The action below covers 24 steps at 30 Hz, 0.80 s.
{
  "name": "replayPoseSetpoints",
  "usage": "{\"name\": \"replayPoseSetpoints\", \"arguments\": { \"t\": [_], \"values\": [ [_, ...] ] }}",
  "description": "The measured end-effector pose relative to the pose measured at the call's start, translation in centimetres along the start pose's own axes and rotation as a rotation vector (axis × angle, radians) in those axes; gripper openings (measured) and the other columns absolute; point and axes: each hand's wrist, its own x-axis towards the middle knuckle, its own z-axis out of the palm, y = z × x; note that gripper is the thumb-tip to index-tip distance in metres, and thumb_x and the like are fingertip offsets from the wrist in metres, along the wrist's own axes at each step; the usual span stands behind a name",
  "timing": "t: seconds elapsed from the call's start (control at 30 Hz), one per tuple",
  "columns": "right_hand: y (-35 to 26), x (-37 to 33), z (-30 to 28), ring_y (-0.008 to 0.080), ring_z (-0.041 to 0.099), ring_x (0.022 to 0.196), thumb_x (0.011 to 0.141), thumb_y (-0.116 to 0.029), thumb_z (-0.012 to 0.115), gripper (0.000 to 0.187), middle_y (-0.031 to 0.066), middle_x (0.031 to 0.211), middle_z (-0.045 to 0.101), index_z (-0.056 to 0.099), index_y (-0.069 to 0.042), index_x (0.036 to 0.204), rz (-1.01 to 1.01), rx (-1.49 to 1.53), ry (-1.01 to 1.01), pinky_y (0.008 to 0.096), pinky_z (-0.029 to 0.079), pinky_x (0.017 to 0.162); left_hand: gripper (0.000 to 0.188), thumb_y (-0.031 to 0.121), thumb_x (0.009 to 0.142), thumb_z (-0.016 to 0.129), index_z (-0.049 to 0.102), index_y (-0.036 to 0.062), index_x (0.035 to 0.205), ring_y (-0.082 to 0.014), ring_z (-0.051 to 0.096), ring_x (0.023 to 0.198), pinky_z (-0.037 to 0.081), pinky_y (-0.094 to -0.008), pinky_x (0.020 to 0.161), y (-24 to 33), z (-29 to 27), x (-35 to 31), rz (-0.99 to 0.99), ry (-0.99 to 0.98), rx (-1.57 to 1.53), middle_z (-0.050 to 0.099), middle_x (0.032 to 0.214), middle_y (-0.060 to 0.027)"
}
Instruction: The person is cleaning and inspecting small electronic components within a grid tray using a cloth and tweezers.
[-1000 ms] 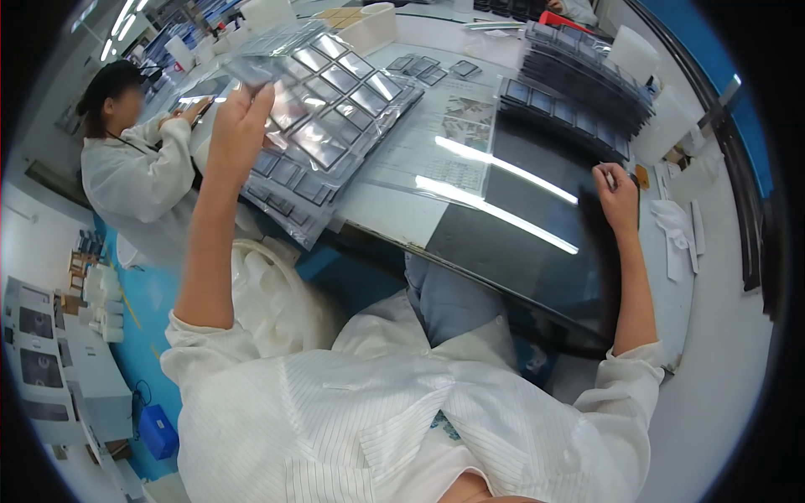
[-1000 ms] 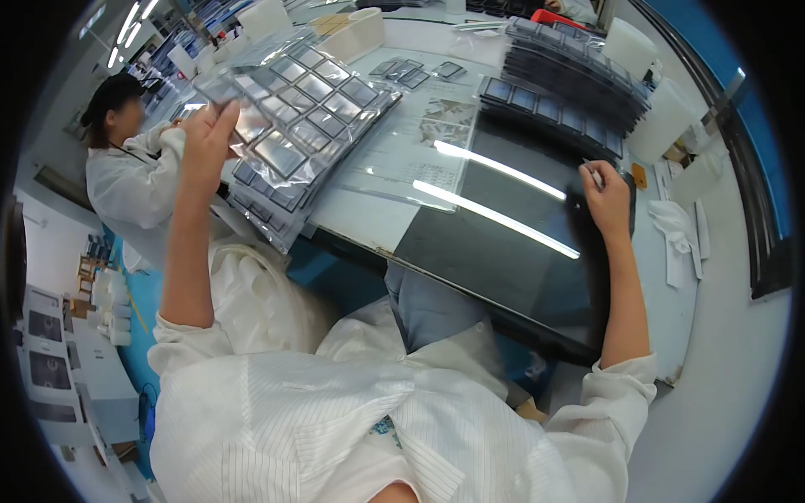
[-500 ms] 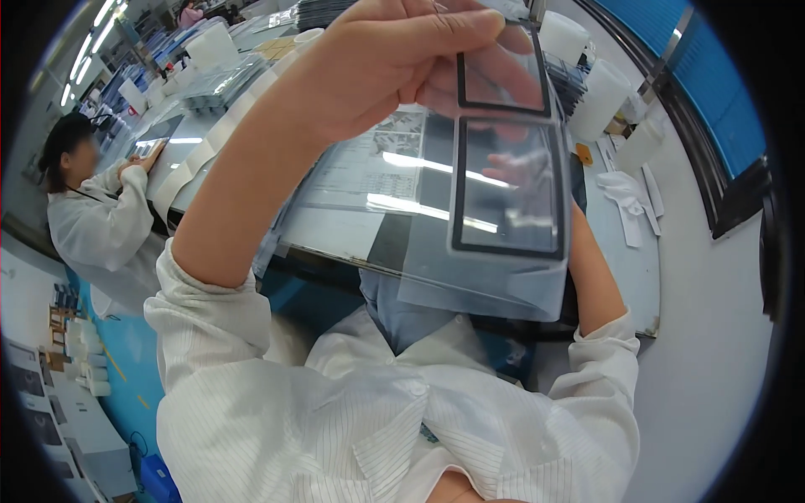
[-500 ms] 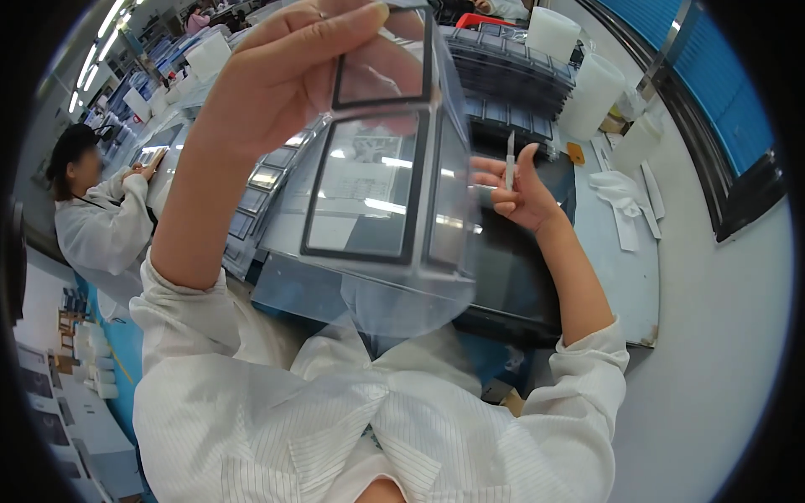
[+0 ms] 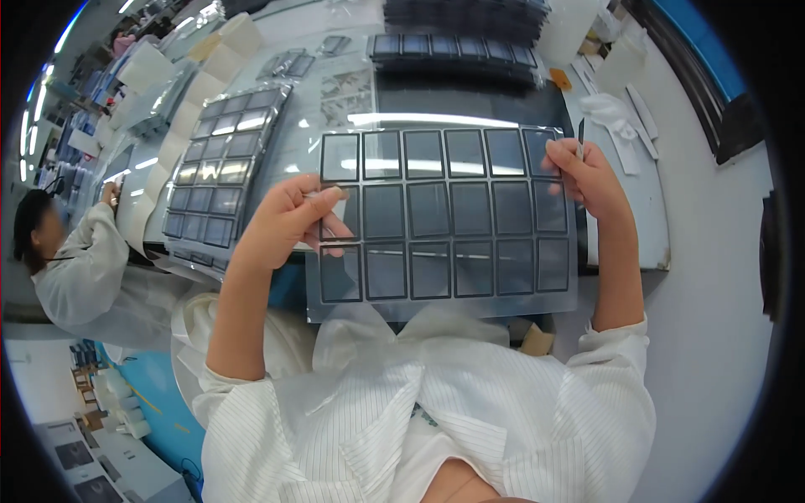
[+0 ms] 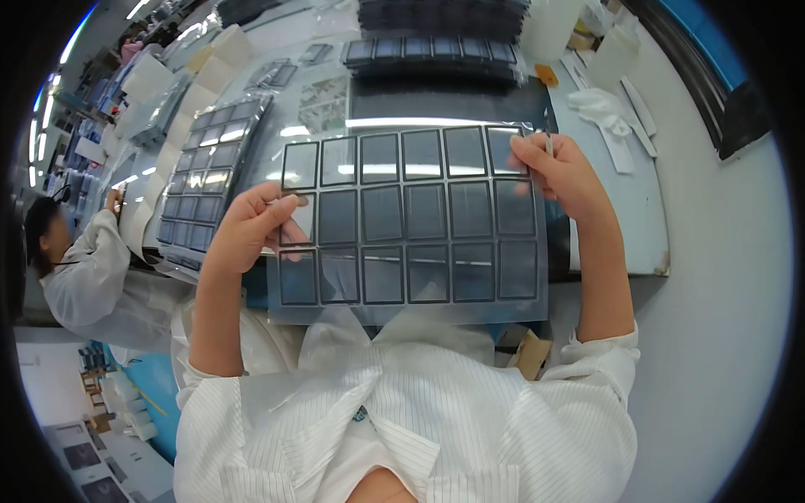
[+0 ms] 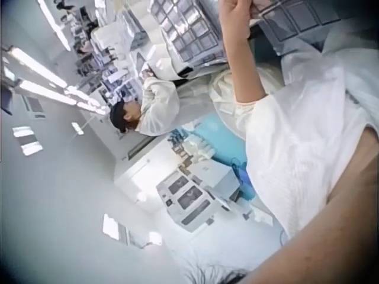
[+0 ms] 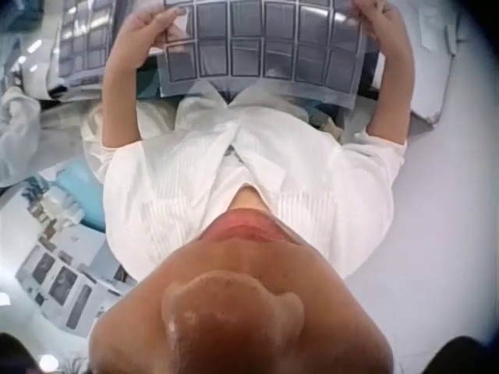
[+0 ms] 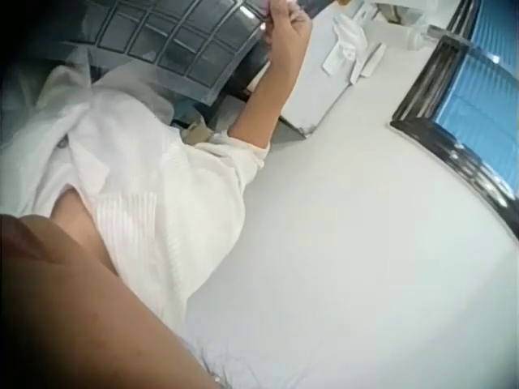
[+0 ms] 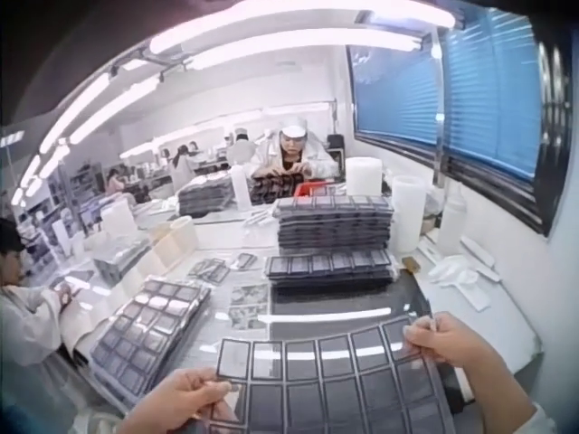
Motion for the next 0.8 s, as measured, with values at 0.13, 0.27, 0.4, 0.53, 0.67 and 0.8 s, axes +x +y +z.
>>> {"name": "replayPoseSetpoints", "arguments": {
  "t": [0.13,0.27,0.4,0.53,0.67,0.8],
  "values": [
    [2.0,-2.3,0.6,0.0004,0.045,0.044,0.096,-0.040,0.062,0.038,-0.0078,0.056,0.048,0.059,-0.011,0.073,0.040,-0.041,0.111,0.0178,0.030,0.039,0.022,0.021,0.097,0.060,0.061,-0.0009,0.095,-0.0146,0.065,0.052,0.049,-0.0195,0.044,-3.6,1.8,0.6,-0.057,0.048,-0.006,0.069,0.068,-0.0124],
    [3.6,-3.1,-0.1,0.0002,0.043,0.043,0.097,-0.041,0.061,0.040,-0.0078,0.056,0.047,0.057,-0.012,0.071,0.071,-0.060,0.260,0.0182,0.028,0.039,0.024,0.021,0.096,0.064,0.057,0.0006,0.086,-0.0125,0.066,0.053,0.049,-0.0176,0.046,-4.0,3.8,0.0,-0.109,0.042,-0.066,0.069,0.069,-0.0127],
    [4.3,-3.4,0.1,0.0001,0.041,0.044,0.097,-0.039,0.061,0.039,-0.0080,0.057,0.048,0.057,-0.013,0.069,0.042,-0.021,0.271,0.0177,0.026,0.040,0.024,0.021,0.095,0.065,0.059,0.0003,0.086,-0.0117,0.064,0.051,0.047,-0.0179,0.044,-4.4,4.1,-0.2,-0.146,0.051,-0.117,0.069,0.067,-0.0116],
    [4.8,-3.7,-0.5,-0.0005,0.036,0.046,0.099,-0.033,0.059,0.033,-0.0086,0.059,0.048,0.060,-0.011,0.073,0.046,-0.010,0.281,0.0171,0.025,0.042,0.024,0.022,0.095,0.066,0.060,0.0002,0.085,-0.0109,0.063,0.050,0.046,-0.0182,0.044,-4.5,3.7,0.0,-0.158,0.035,-0.119,0.068,0.066,-0.0110],
    [5.6,-3.9,-1.1,-0.0010,0.039,0.051,0.100,-0.026,0.058,0.026,-0.0084,0.063,0.052,0.066,-0.008,0.083,0.048,0.088,0.328,0.0165,0.028,0.047,0.025,0.022,0.094,0.067,0.061,0.0004,0.083,-0.0101,0.063,0.049,0.046,-0.0185,0.044,-4.8,4.3,-0.6,-0.204,0.017,-0.154,0.068,0.065,-0.0106],
    [5.0,-3.8,-0.5,-0.0010,0.034,0.048,0.099,-0.024,0.059,0.031,-0.0091,0.058,0.046,0.057,-0.012,0.071,0.038,0.108,0.363,0.0190,0.022,0.043,0.025,0.021,0.094,0.067,0.061,0.0003,0.081,-0.0092,0.062,0.049,0.046,-0.0186,0.044,-5.4,4.7,-0.8,-0.216,0.016,-0.189,0.068,0.065,-0.0108]
  ]
}}
